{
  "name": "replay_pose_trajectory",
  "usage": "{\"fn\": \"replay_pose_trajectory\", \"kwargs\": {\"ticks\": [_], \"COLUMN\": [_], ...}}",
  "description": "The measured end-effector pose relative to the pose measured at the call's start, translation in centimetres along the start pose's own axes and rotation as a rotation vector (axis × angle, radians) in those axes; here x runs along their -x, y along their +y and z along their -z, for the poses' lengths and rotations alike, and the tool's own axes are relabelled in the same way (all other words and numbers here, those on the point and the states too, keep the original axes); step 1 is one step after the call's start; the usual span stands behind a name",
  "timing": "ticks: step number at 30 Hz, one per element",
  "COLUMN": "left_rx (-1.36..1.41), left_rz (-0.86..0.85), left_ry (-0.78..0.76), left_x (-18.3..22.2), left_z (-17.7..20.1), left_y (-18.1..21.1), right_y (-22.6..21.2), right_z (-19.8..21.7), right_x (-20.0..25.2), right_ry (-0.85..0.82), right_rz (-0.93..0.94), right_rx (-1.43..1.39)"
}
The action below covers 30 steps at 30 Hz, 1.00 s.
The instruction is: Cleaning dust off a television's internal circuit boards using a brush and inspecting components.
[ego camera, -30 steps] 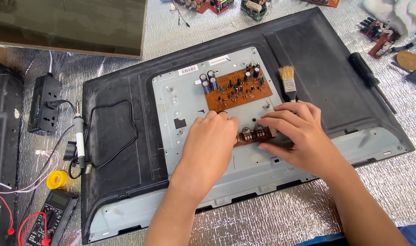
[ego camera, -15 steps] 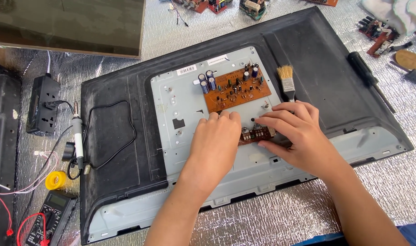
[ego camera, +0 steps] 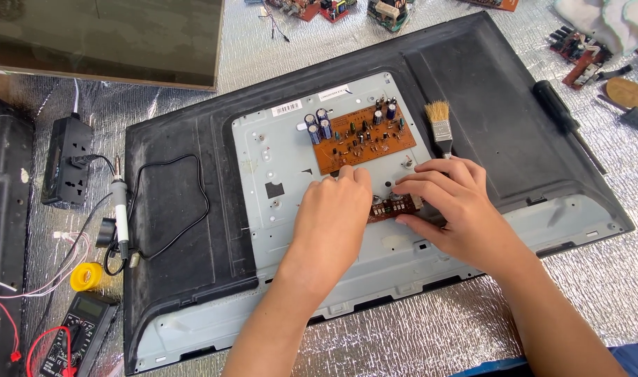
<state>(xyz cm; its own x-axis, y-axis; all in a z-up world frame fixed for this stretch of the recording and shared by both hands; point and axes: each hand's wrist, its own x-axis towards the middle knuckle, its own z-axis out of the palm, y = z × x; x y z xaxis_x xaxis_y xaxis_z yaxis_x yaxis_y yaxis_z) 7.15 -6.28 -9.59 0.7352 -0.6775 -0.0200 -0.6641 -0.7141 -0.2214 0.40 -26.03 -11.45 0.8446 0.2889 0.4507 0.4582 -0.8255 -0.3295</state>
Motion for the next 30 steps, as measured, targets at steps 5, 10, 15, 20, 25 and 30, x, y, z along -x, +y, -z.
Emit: {"fn": "replay_pose_trajectory", "kwargs": {"ticks": [5, 10, 15, 20, 25, 30], "left_rx": [0.256, 0.312, 0.239, 0.262, 0.305, 0.258], "left_rz": [0.029, 0.030, 0.025, 0.014, 0.030, 0.043], "left_ry": [-0.021, -0.118, -0.085, -0.073, -0.107, -0.083], "left_x": [0.7, 0.9, 0.3, 0.4, 0.8, 0.3], "left_z": [1.2, 2.6, 1.4, 1.6, 2.4, 1.5], "left_y": [-0.6, -1.4, -1.1, -1.1, -0.9, -0.5], "right_y": [0.0, 0.3, 0.3, 0.4, 0.3, 0.5], "right_z": [0.0, -0.3, -0.3, -0.4, -0.6, -0.8], "right_x": [0.0, 0.3, 0.3, 0.3, 0.4, 0.5], "right_ry": [-0.009, 0.004, 0.013, 0.000, 0.002, 0.005], "right_rz": [-0.012, -0.013, -0.004, -0.016, -0.019, -0.025], "right_rx": [0.001, -0.003, -0.005, -0.017, -0.027, -0.027]}}
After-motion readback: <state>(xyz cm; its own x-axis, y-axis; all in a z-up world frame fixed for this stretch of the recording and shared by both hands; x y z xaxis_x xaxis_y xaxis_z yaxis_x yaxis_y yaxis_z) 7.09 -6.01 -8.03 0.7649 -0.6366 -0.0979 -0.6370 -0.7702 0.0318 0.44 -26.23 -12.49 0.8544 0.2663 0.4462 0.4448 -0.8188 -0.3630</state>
